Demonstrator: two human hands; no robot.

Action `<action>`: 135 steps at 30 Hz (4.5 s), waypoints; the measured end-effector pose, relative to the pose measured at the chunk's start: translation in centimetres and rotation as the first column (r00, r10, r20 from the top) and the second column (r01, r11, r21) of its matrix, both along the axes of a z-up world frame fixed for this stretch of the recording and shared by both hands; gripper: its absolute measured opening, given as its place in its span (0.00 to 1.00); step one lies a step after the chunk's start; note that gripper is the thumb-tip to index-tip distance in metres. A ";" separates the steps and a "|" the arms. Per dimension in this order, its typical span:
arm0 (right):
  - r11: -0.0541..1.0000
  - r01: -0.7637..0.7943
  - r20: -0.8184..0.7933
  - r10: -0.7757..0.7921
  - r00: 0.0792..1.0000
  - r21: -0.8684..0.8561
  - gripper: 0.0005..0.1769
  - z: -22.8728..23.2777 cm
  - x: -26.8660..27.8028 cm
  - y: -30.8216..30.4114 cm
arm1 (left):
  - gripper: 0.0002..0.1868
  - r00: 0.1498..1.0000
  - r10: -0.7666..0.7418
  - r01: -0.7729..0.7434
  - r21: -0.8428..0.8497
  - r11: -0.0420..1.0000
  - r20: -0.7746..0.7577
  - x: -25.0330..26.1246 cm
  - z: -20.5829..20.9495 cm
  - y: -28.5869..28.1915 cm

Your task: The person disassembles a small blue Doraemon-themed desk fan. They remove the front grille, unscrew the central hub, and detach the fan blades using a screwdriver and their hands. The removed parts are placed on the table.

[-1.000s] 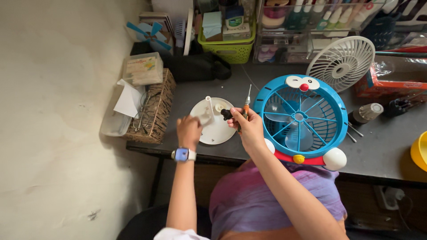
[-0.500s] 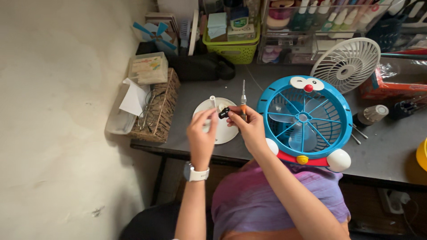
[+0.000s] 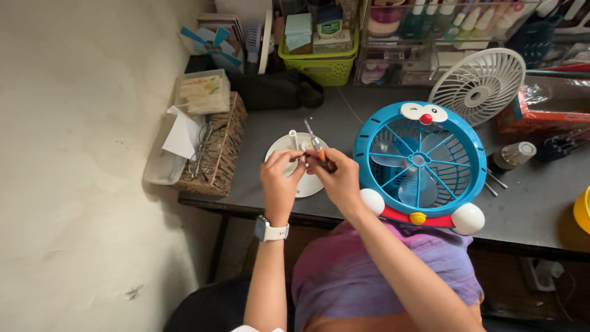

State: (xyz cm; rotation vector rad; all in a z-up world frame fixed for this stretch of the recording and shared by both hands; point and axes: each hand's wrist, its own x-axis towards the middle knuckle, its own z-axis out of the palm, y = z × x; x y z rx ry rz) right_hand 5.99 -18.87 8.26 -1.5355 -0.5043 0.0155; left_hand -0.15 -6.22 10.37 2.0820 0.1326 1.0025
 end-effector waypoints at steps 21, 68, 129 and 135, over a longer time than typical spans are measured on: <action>0.975 0.159 -0.157 -0.134 0.979 0.158 0.10 1.7 0.2 -0.6 | 0.04 0.838 0.316 -0.110 0.429 0.897 -0.446 -2.2 -9.7 5.2; 0.766 0.585 -0.270 -0.642 0.717 -0.268 0.16 1.1 -4.5 -34.2 | 0.05 0.951 0.309 -0.306 -0.122 0.944 0.009 0.3 -3.6 -4.3; 0.910 -0.085 -0.607 0.337 0.720 0.405 0.30 -1.8 7.5 -23.6 | 0.28 0.563 -0.761 0.221 -0.946 -0.238 0.323 14.7 -12.8 -13.8; 0.906 -0.259 -0.593 0.415 0.690 0.333 0.27 -2.0 6.7 -21.9 | 0.28 0.549 -0.742 0.292 -0.920 -0.262 0.386 12.8 -9.6 -12.8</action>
